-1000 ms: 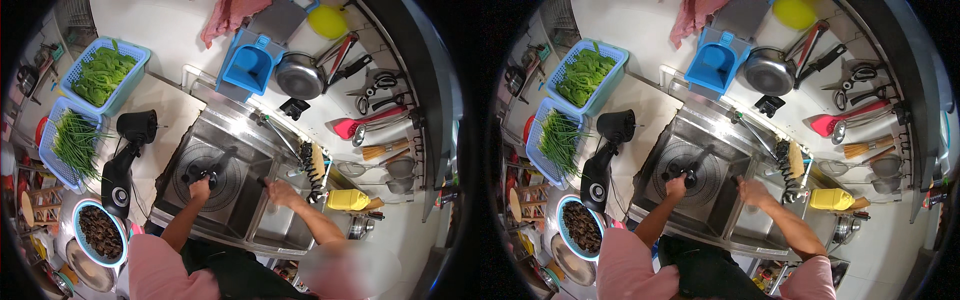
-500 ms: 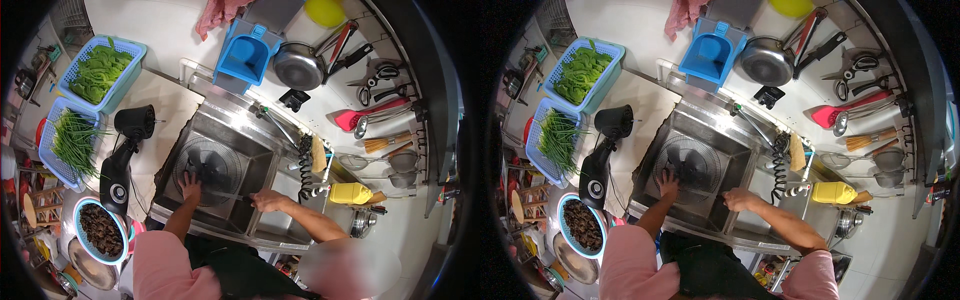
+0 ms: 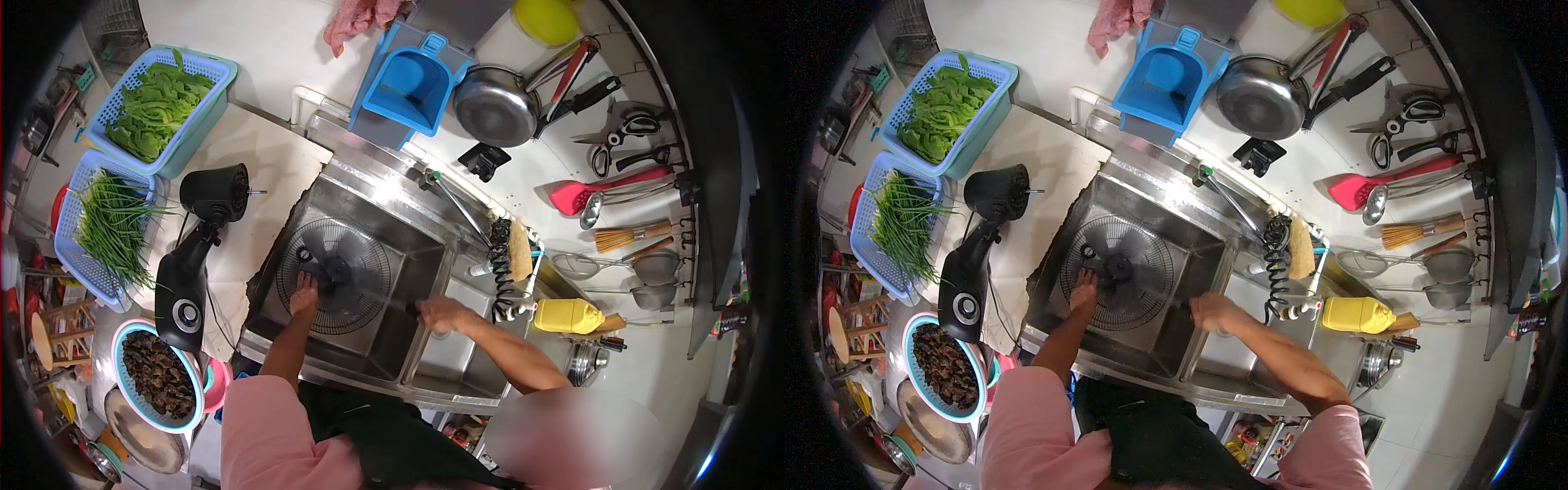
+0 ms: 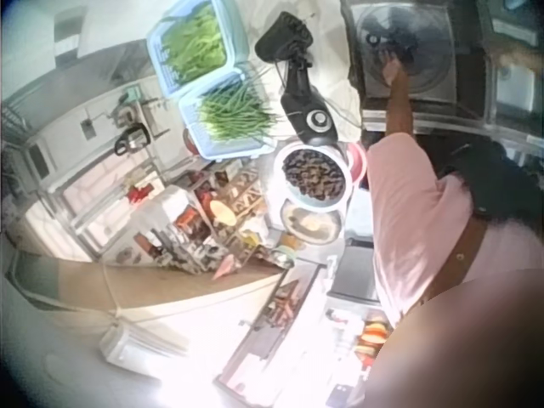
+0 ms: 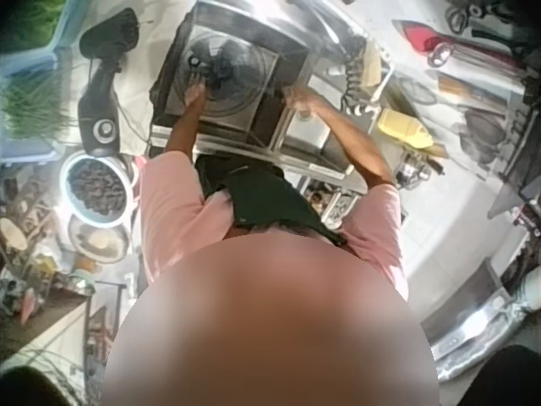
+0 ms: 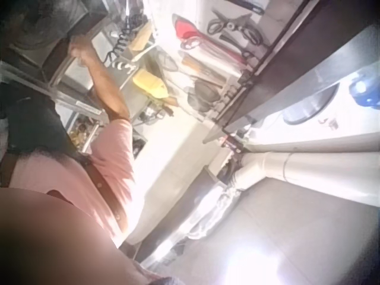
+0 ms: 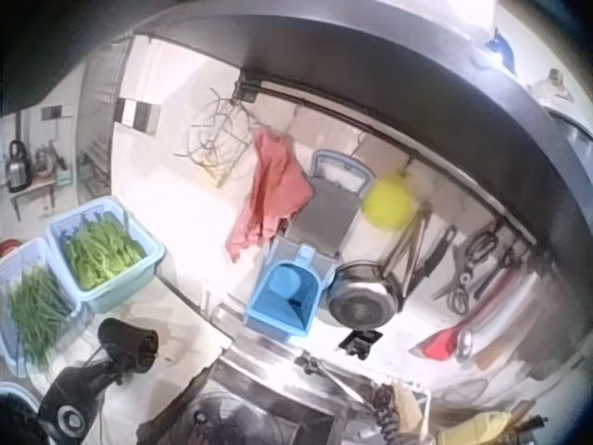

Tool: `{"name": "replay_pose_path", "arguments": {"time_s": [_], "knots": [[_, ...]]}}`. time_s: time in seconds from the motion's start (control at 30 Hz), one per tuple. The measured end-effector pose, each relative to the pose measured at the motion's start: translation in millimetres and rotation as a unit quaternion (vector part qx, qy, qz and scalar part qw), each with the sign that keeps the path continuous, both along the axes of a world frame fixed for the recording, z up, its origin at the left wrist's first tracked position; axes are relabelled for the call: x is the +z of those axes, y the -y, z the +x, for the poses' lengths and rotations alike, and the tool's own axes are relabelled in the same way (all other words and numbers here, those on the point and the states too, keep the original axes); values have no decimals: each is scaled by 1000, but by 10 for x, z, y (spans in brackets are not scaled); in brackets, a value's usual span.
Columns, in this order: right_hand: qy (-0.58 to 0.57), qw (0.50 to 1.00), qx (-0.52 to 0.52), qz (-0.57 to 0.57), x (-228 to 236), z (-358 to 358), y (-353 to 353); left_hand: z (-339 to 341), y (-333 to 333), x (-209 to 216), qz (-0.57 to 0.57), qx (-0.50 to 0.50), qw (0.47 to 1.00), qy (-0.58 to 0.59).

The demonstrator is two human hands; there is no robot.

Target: Cleaning and reassembling a stand fan in a kitchen environment.

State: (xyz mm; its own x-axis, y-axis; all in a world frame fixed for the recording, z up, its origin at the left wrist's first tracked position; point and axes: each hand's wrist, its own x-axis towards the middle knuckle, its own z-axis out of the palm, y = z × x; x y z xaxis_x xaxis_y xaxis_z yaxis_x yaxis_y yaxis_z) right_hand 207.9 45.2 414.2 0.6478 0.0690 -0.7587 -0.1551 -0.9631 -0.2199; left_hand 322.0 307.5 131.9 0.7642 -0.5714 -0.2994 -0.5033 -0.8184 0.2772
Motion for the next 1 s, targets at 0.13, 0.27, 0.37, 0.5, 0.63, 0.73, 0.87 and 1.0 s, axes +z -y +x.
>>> {"name": "replay_pose_path", "arguments": {"time_s": [0.13, 0.27, 0.37, 0.5, 0.63, 0.73, 0.87, 1.0], "knots": [[-42, 997, 23, 65, 86, 25, -279, -77, -188, -212, 18, -10, 1000, 16], [24, 999, -24, 15, 239, 163, -306, -515, 183, 11, 9, -59, 993, -100], [107, 994, -22, -10, 162, 324, -389, -764, 275, 238, -26, -41, 986, -157], [109, 991, -45, -70, 66, 411, -189, -839, 305, 681, -45, -56, 992, -99], [53, 984, -29, -165, 158, 386, 45, -664, 31, 833, -59, -46, 995, -65], [-24, 983, 80, -166, 148, 292, 117, -420, -219, 836, -12, 9, 999, -35], [-95, 982, 123, -106, 70, 226, 10, -90, -500, 914, -97, 42, 991, 87], [-159, 981, 109, -35, -34, 113, -100, 122, -371, 1194, -132, 138, 981, 39]]}}
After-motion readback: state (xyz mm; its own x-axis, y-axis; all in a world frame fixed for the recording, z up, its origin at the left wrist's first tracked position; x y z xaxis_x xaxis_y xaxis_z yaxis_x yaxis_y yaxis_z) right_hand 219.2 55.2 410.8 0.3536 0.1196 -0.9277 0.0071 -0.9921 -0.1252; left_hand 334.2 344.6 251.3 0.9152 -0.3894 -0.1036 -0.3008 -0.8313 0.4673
